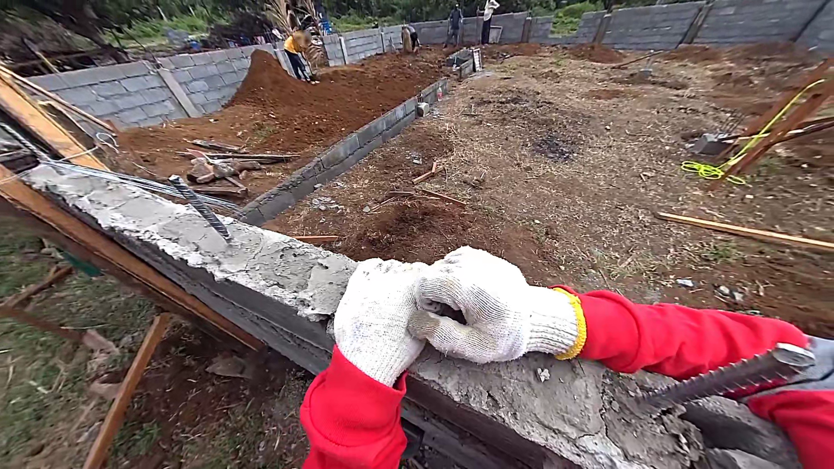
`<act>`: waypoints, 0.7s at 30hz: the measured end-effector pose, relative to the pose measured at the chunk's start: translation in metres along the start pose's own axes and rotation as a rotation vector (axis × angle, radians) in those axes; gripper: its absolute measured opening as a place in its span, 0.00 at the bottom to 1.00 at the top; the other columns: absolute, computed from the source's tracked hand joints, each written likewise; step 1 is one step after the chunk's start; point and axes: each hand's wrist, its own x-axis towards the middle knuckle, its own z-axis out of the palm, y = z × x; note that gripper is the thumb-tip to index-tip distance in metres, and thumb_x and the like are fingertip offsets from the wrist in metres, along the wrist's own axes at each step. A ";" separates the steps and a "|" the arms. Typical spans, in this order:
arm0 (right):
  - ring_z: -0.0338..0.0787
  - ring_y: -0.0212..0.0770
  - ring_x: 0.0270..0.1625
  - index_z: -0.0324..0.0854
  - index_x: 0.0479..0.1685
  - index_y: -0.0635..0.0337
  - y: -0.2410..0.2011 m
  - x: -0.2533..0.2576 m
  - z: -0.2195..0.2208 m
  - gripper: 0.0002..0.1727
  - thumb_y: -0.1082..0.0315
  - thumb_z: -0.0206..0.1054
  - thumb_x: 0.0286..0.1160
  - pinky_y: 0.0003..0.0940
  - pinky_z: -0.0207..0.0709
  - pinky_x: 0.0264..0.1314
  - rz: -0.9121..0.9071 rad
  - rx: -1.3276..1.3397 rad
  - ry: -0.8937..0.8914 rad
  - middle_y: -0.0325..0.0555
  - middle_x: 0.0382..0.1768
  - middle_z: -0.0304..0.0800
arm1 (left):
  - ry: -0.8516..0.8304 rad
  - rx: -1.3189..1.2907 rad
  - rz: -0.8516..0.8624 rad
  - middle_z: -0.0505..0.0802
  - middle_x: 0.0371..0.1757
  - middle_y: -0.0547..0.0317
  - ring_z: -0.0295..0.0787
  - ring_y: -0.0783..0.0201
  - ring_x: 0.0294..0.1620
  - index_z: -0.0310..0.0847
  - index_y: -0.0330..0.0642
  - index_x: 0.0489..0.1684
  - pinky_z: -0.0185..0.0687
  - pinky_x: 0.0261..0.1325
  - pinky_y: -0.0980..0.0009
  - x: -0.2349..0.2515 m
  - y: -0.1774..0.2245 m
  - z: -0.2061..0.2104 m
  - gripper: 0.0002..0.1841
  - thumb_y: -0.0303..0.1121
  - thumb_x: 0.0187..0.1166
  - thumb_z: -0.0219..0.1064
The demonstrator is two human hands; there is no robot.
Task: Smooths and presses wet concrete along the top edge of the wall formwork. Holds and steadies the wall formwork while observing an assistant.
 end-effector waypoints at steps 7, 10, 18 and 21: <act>0.78 0.34 0.23 0.79 0.23 0.55 0.000 0.000 0.001 0.15 0.58 0.62 0.75 0.35 0.67 0.25 0.013 0.021 -0.001 0.37 0.17 0.76 | 0.012 0.000 0.029 0.95 0.36 0.56 0.93 0.52 0.45 0.91 0.47 0.31 0.82 0.58 0.46 0.000 0.002 -0.002 0.08 0.40 0.63 0.74; 0.79 0.35 0.24 0.79 0.24 0.56 0.000 0.000 0.000 0.15 0.58 0.62 0.76 0.37 0.67 0.27 0.021 0.038 -0.017 0.38 0.18 0.76 | 0.044 -0.008 0.031 0.95 0.35 0.54 0.94 0.50 0.44 0.91 0.46 0.30 0.83 0.55 0.43 -0.001 -0.001 0.001 0.10 0.42 0.64 0.71; 0.79 0.34 0.24 0.80 0.24 0.55 0.001 0.001 0.001 0.15 0.57 0.62 0.76 0.35 0.67 0.26 0.036 0.044 -0.011 0.36 0.17 0.76 | 0.046 -0.020 0.016 0.95 0.36 0.54 0.94 0.49 0.45 0.91 0.46 0.30 0.83 0.55 0.42 -0.001 0.000 -0.001 0.09 0.41 0.63 0.74; 0.78 0.33 0.23 0.80 0.23 0.54 0.002 0.000 0.002 0.15 0.57 0.62 0.76 0.35 0.66 0.25 0.028 0.044 0.009 0.36 0.17 0.75 | 0.040 -0.020 0.050 0.95 0.34 0.57 0.94 0.52 0.43 0.90 0.48 0.29 0.83 0.55 0.45 0.000 0.000 -0.001 0.06 0.39 0.62 0.74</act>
